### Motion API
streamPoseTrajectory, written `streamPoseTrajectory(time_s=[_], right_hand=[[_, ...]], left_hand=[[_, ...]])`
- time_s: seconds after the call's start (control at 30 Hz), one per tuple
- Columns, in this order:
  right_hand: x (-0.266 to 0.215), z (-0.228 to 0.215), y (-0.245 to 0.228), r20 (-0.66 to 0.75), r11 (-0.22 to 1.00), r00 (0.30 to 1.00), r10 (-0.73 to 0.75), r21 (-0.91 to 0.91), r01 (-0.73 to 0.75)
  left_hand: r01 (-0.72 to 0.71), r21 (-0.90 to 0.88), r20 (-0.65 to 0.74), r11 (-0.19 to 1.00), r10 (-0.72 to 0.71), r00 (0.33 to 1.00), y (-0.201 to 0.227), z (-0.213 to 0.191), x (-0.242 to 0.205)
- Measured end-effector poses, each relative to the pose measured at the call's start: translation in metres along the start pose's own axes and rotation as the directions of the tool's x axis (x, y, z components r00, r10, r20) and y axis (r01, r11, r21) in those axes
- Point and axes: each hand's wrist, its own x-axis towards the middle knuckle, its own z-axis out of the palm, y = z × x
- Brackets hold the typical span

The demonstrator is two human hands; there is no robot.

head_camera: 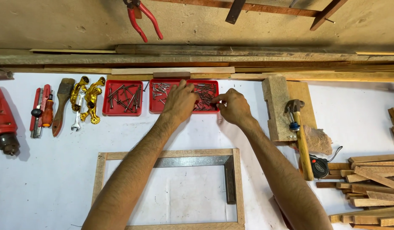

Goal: The person selects thin wood strips from a pile on the workbench, measures a strip with a tape measure, marks it with a pencil, and sands a piece with a sanding block. They then position the strips into a rectangular frame on the bench, align a try square against the joints, and hammer nails into the frame corners.

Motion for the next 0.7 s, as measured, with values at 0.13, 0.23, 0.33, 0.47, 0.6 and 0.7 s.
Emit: streamPoseTrajectory(time_s=[0.13,0.23,0.33,0.47,0.6,0.7], right_hand=[[0.003,0.001,-0.009,0.072,0.997,0.995,0.068,-0.031,-0.066],[0.006,0.006,-0.003,0.052,0.994,0.998,-0.033,-0.103,0.038],[0.006,-0.004,-0.003,0.068,0.992,0.992,-0.107,-0.060,0.111],[0.003,-0.022,-0.008,0.032,0.995,0.996,-0.086,-0.057,0.087],[0.005,-0.020,-0.021,0.096,0.977,0.993,-0.069,-0.194,0.086],[0.011,-0.008,-0.021,0.088,0.964,0.988,-0.125,-0.225,0.142]], left_hand=[[0.000,0.042,0.116,0.999,-0.005,0.993,0.003,-0.004,0.003],[-0.007,0.031,0.169,1.000,0.002,0.986,-0.001,0.007,0.004],[-0.031,0.019,0.123,0.999,0.028,0.992,-0.002,0.009,0.004],[-0.036,0.003,0.109,0.999,0.035,0.993,0.001,0.002,0.002],[-0.015,0.007,0.144,1.000,0.014,0.990,0.006,-0.012,0.000],[-0.001,0.001,0.126,1.000,0.001,0.992,0.004,-0.006,0.001]])
